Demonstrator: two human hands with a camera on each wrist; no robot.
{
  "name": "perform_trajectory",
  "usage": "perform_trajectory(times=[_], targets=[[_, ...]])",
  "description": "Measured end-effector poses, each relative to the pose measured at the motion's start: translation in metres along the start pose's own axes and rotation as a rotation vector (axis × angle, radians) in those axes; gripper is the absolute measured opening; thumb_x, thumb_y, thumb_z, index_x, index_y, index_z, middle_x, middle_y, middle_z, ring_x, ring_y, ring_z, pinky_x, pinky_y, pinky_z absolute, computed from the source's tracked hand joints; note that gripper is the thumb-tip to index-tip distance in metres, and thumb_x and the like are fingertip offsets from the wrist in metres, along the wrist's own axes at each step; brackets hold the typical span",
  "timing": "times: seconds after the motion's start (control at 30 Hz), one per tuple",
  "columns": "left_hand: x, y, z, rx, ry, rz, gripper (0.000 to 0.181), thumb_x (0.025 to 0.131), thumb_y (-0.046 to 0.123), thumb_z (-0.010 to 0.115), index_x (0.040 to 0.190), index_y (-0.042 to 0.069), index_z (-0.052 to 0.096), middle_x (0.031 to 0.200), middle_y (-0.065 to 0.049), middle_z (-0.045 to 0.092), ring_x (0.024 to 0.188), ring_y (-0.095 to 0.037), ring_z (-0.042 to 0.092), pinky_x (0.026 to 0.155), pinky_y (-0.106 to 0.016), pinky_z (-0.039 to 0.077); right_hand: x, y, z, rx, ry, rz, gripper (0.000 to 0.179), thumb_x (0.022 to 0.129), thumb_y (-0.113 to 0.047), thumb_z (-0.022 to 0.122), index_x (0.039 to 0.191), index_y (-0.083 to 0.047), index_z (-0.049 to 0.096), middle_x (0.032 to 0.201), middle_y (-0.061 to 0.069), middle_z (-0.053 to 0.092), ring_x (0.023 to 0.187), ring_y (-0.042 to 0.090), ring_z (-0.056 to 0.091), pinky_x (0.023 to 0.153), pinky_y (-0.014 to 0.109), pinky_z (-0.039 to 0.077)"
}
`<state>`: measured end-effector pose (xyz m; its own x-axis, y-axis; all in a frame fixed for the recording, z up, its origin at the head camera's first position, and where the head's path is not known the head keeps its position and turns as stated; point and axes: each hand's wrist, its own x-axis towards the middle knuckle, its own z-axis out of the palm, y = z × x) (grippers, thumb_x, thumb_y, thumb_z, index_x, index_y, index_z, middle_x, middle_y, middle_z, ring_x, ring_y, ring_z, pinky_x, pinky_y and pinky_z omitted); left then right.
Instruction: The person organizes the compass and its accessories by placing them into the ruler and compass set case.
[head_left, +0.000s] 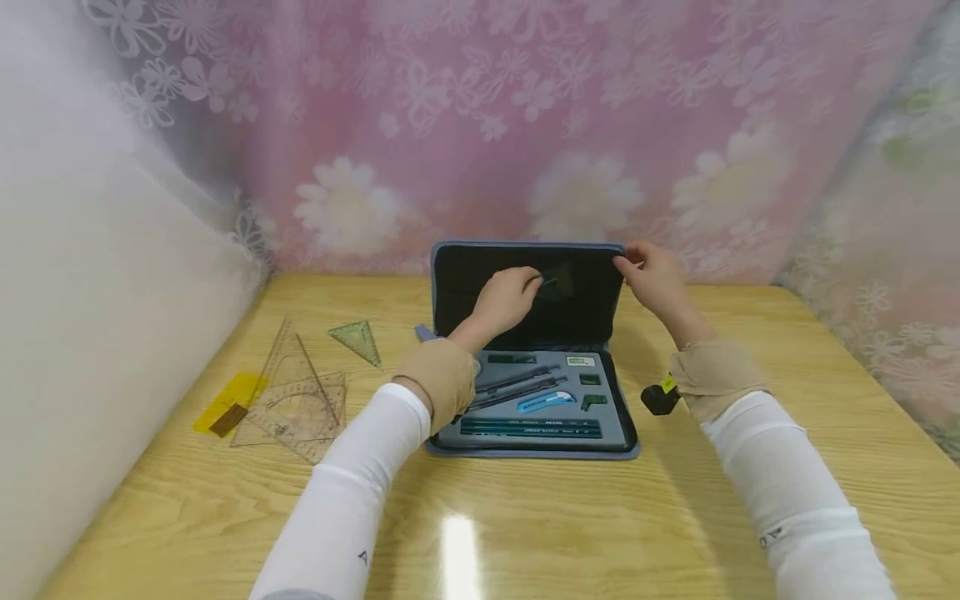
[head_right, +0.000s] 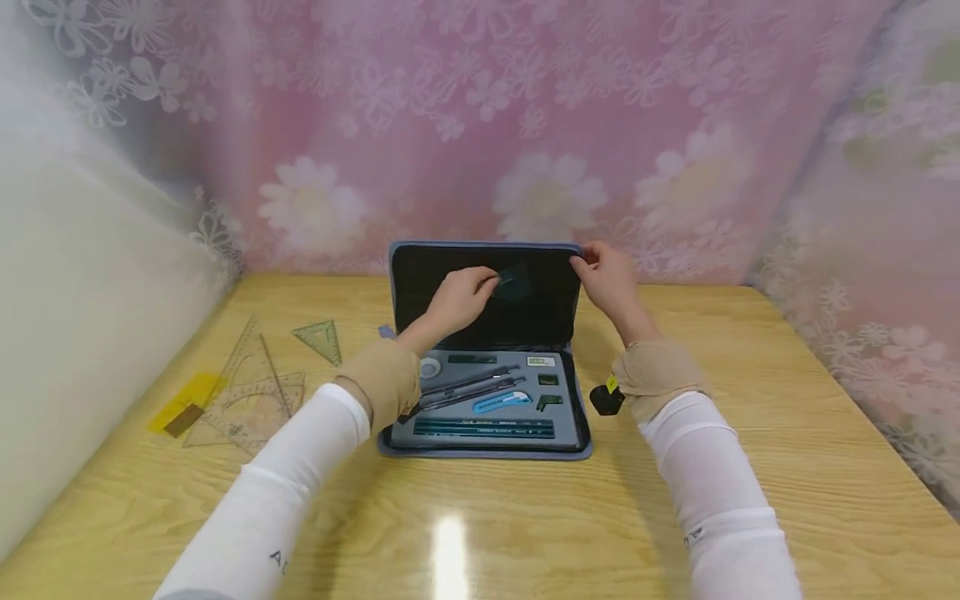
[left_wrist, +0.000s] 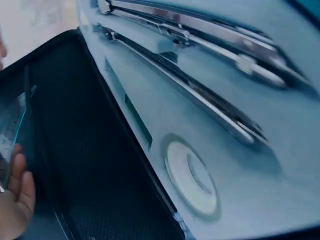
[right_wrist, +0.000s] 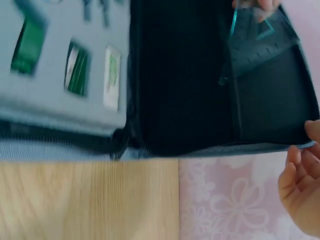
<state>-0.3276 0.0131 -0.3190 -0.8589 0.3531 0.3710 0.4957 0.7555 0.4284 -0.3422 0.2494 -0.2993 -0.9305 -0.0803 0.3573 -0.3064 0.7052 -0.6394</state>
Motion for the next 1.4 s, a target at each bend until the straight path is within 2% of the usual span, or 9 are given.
perform_trajectory(times=[0.13, 0.23, 0.37, 0.43, 0.53, 0.77, 0.87, 1.1, 1.4], targets=[[0.005, 0.003, 0.007, 0.207, 0.042, -0.053, 0.028, 0.098, 0.026, 0.046, 0.117, 0.012, 0.062, 0.103, -0.002, 0.066, 0.084, -0.015, 0.063, 0.069, -0.029, 0.05, 0.007, 0.004, 0.009, -0.041, -0.044, -0.03, 0.038, 0.099, -0.025, 0.042, 0.117, 0.007, 0.052, 0.102, 0.027, 0.057, 0.082, 0.036, 0.057, 0.065, 0.042, 0.046], [0.009, 0.005, 0.013, 0.425, 0.039, -0.016, 0.025, 0.096, 0.026, 0.05, 0.113, 0.012, 0.062, 0.098, -0.003, 0.066, 0.082, -0.017, 0.062, 0.068, -0.029, 0.05, 0.009, 0.013, 0.017, 0.015, -0.078, 0.019, 0.033, 0.1, -0.021, 0.039, 0.108, 0.007, 0.054, 0.091, 0.026, 0.057, 0.072, 0.03, 0.055, 0.059, 0.034, 0.045], [0.014, 0.006, 0.022, 0.616, 0.03, 0.062, 0.025, 0.091, 0.024, 0.06, 0.11, 0.008, 0.061, 0.097, -0.006, 0.065, 0.087, -0.02, 0.06, 0.074, -0.03, 0.05, 0.007, 0.021, 0.028, 0.143, -0.09, 0.119, 0.031, 0.099, -0.012, 0.039, 0.119, 0.007, 0.051, 0.092, 0.023, 0.055, 0.068, 0.021, 0.052, 0.057, 0.028, 0.047], [0.015, 0.006, 0.026, 0.627, 0.042, 0.082, 0.026, 0.088, 0.022, 0.063, 0.11, 0.007, 0.061, 0.098, -0.006, 0.064, 0.09, -0.021, 0.059, 0.077, -0.03, 0.049, 0.005, 0.023, 0.033, 0.201, -0.082, 0.141, 0.034, 0.098, -0.008, 0.04, 0.128, 0.007, 0.047, 0.099, 0.022, 0.055, 0.067, 0.019, 0.052, 0.06, 0.029, 0.049], [0.016, 0.007, 0.033, 0.619, 0.045, 0.097, 0.025, 0.087, 0.02, 0.064, 0.109, 0.008, 0.062, 0.099, -0.006, 0.063, 0.092, -0.021, 0.057, 0.08, -0.029, 0.047, 0.004, 0.023, 0.038, 0.243, -0.08, 0.157, 0.034, 0.098, -0.008, 0.04, 0.128, 0.007, 0.047, 0.101, 0.022, 0.054, 0.067, 0.018, 0.051, 0.062, 0.028, 0.05], [0.015, 0.01, 0.038, 0.601, -0.089, 0.081, 0.02, 0.09, 0.022, 0.058, 0.105, 0.011, 0.066, 0.099, -0.005, 0.063, 0.092, -0.021, 0.057, 0.079, -0.031, 0.047, 0.005, 0.024, 0.036, 0.229, -0.085, 0.163, 0.03, 0.099, -0.011, 0.039, 0.121, 0.007, 0.049, 0.1, 0.02, 0.054, 0.068, 0.021, 0.052, 0.057, 0.02, 0.046], [0.015, 0.01, 0.039, 0.585, -0.119, 0.052, 0.019, 0.092, 0.022, 0.055, 0.104, 0.012, 0.066, 0.097, -0.004, 0.063, 0.089, -0.02, 0.057, 0.077, -0.031, 0.047, 0.006, 0.027, 0.035, 0.217, -0.074, 0.143, 0.027, 0.098, -0.011, 0.042, 0.116, 0.007, 0.051, 0.092, 0.018, 0.055, 0.065, 0.02, 0.052, 0.056, 0.022, 0.048], [0.006, 0.002, 0.036, 0.579, -0.14, 0.054, 0.019, 0.092, 0.019, 0.057, 0.105, 0.011, 0.067, 0.098, -0.005, 0.062, 0.09, -0.02, 0.057, 0.078, -0.03, 0.046, 0.007, 0.029, 0.044, 0.15, -0.084, 0.098, 0.024, 0.097, -0.01, 0.045, 0.097, 0.011, 0.056, 0.071, 0.014, 0.053, 0.056, 0.017, 0.053, 0.057, 0.031, 0.052], [0.006, 0.007, 0.035, 0.574, -0.142, 0.05, 0.018, 0.089, 0.02, 0.061, 0.103, 0.012, 0.069, 0.099, -0.004, 0.062, 0.092, -0.02, 0.057, 0.08, -0.031, 0.046, 0.006, 0.031, 0.039, 0.209, -0.129, 0.095, 0.026, 0.098, -0.009, 0.043, 0.1, 0.015, 0.051, 0.067, 0.01, 0.049, 0.05, 0.009, 0.048, 0.051, 0.023, 0.05]])
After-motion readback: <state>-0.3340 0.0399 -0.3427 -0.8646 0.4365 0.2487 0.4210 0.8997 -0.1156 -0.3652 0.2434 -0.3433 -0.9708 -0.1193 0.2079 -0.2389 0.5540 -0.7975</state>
